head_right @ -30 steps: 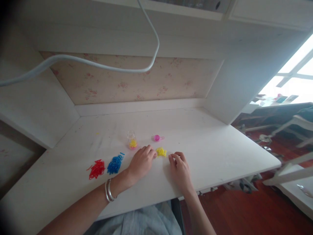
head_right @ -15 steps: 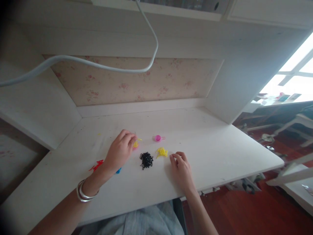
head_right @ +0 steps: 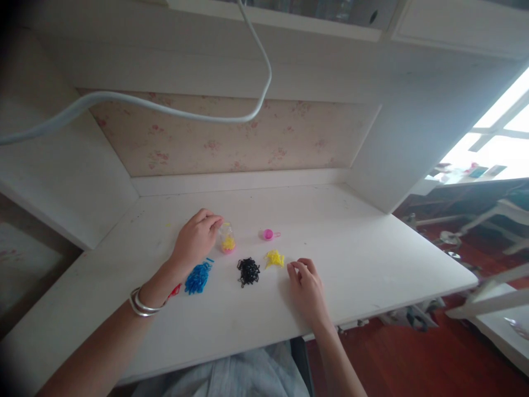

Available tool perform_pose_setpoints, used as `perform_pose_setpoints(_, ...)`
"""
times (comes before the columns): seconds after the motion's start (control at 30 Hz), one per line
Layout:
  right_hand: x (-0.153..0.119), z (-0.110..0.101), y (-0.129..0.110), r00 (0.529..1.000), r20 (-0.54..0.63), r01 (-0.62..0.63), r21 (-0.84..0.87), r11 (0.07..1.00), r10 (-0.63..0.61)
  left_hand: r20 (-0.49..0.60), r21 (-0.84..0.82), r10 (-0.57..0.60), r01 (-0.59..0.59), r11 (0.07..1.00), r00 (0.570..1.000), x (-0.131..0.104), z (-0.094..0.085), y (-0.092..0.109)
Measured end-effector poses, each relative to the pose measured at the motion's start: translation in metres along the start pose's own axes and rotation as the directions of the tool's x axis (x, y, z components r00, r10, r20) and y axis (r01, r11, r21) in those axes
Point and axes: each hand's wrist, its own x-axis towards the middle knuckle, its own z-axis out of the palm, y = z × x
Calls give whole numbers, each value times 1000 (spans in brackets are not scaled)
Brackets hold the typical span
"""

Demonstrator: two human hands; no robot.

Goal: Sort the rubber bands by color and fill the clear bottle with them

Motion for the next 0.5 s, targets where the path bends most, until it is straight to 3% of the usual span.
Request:
perform_pose_setpoints(0.23, 8, 3, -18, 997, -77, -6, 163, 987, 19, -44, -140, -12, 6, 990, 999, -6, -3, -7)
perform_pose_setpoints(0.37, 23, 6, -61, 992, -94, 101, 249, 963, -79, -97, -259, -41, 14, 966, 994, -22, -10, -4)
perform_pose_setpoints(0.5, 47, 13, -110, 977, -104, 208, 287, 935, -186, -6, -384, -102, 92, 919, 995, -48, -12, -4)
